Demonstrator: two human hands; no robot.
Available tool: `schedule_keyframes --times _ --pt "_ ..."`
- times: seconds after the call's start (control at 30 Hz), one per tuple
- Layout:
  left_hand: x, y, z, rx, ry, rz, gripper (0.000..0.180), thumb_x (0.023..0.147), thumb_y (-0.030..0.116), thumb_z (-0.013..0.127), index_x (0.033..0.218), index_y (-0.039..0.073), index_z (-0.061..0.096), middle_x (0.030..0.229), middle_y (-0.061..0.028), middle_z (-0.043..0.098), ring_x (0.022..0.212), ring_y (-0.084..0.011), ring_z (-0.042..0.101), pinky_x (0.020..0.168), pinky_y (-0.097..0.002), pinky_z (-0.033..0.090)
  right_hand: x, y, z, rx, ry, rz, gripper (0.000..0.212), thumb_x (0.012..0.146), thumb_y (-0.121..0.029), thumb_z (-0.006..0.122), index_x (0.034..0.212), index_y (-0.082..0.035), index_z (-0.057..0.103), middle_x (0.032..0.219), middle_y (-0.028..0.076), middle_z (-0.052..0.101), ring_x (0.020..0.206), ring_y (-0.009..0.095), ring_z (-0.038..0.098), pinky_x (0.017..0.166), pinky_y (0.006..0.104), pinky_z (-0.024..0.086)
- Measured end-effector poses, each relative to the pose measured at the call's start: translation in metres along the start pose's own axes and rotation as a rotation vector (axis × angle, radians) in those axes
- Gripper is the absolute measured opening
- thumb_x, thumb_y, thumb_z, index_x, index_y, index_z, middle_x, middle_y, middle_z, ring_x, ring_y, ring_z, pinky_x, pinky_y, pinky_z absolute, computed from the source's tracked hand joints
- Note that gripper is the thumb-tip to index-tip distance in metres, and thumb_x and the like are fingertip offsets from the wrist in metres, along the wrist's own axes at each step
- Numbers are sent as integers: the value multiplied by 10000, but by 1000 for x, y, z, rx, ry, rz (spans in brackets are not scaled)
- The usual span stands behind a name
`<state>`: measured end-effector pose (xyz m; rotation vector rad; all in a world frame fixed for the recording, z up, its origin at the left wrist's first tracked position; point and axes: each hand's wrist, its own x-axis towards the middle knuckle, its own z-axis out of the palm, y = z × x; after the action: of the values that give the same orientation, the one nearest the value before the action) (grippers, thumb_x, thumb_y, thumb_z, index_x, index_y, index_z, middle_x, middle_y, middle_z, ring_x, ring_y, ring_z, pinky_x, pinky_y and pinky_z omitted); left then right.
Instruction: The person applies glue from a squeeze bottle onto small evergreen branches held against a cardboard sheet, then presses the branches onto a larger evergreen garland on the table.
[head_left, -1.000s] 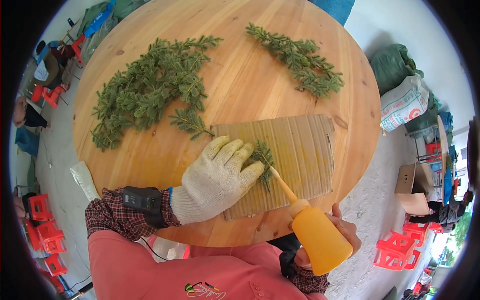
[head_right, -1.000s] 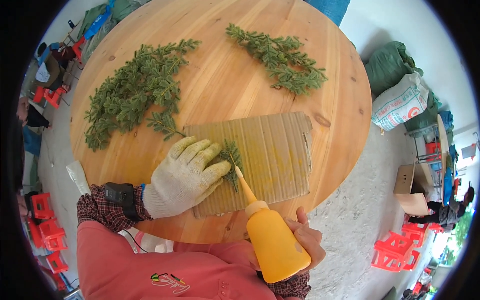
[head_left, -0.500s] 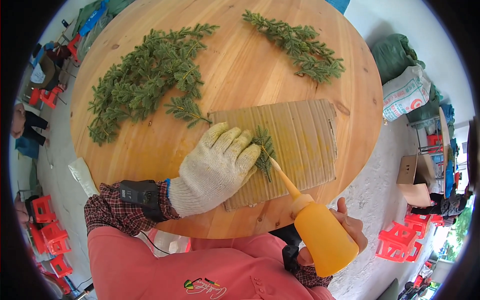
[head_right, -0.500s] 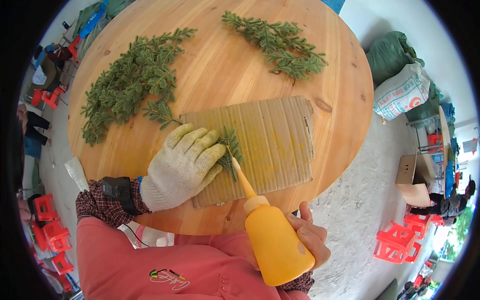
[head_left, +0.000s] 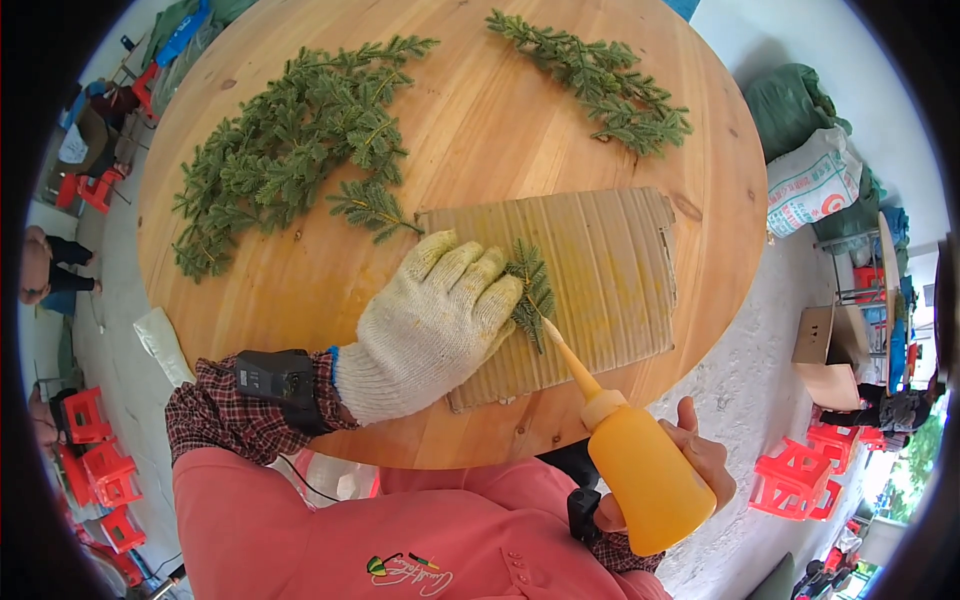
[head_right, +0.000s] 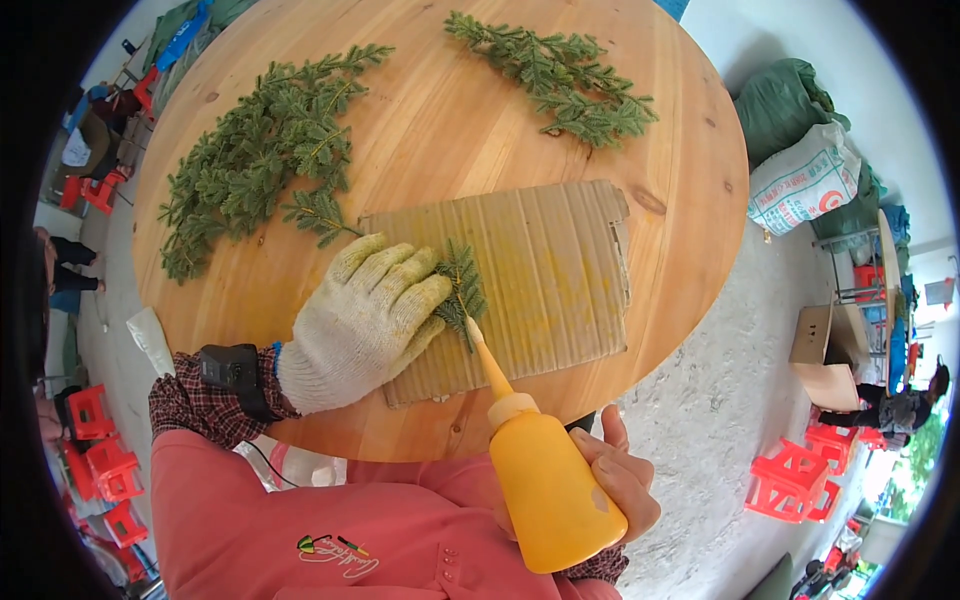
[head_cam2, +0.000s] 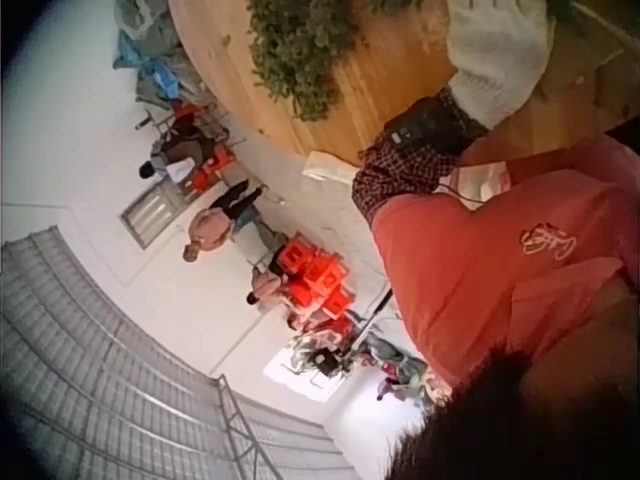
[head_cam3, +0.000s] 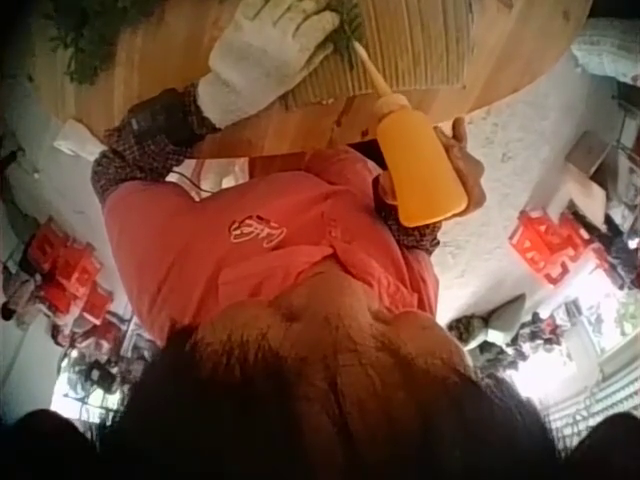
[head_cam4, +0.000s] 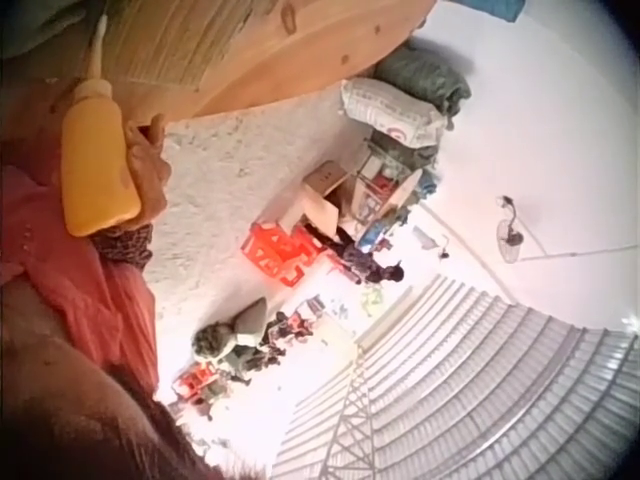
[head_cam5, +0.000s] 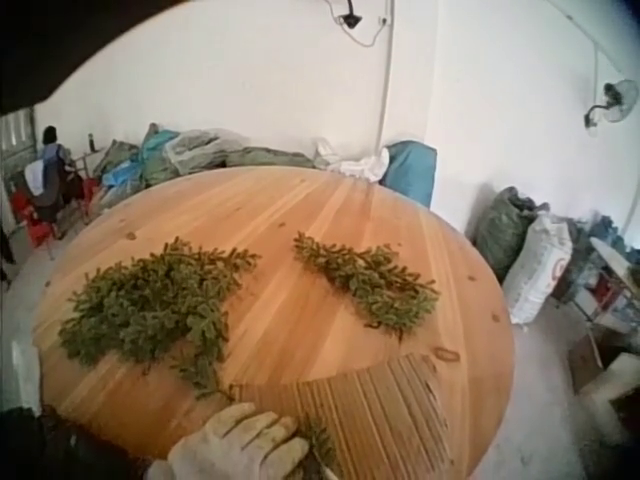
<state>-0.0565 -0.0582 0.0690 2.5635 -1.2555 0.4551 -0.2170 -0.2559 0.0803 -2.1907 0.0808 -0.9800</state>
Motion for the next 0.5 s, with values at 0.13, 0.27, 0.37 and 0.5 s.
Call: schedule_keyframes --times 0.13,0.27,0.37,0.5 --pt "0 0 1 10 1 7 369 784 220 726 1111 89 616 1144 -99 621 1115 -263 578 1042 -459 400 -4 0 -6 -22 15 -7 920 685 -775 674 1175 -56 374 904 113 624 848 227 596 1026 567 441" --pt "-2 -1 1 13 5 -4 372 784 221 725 1115 94 612 1146 -97 621 1116 -258 578 1046 -455 396 -10 -1 -10 -36 28 20 945 664 -801 660 1165 -53 375 876 107 632 833 221 600 1019 563 449" --pt "0 0 1 0 8 -7 377 783 224 725 1119 97 610 1150 -94 621 1116 -254 579 1047 -453 394 -12 -4 -12 -42 49 33 964 648 -818 650 1159 -48 374 864 104 635 823 218 602 1015 559 454" --pt "-1 0 3 4 57 19 331 799 231 678 1078 59 631 1096 -138 640 1076 -279 593 1026 -464 407 -12 -6 -17 -2 52 37 939 604 -753 726 1138 -67 368 855 87 617 810 203 600 1011 551 464"
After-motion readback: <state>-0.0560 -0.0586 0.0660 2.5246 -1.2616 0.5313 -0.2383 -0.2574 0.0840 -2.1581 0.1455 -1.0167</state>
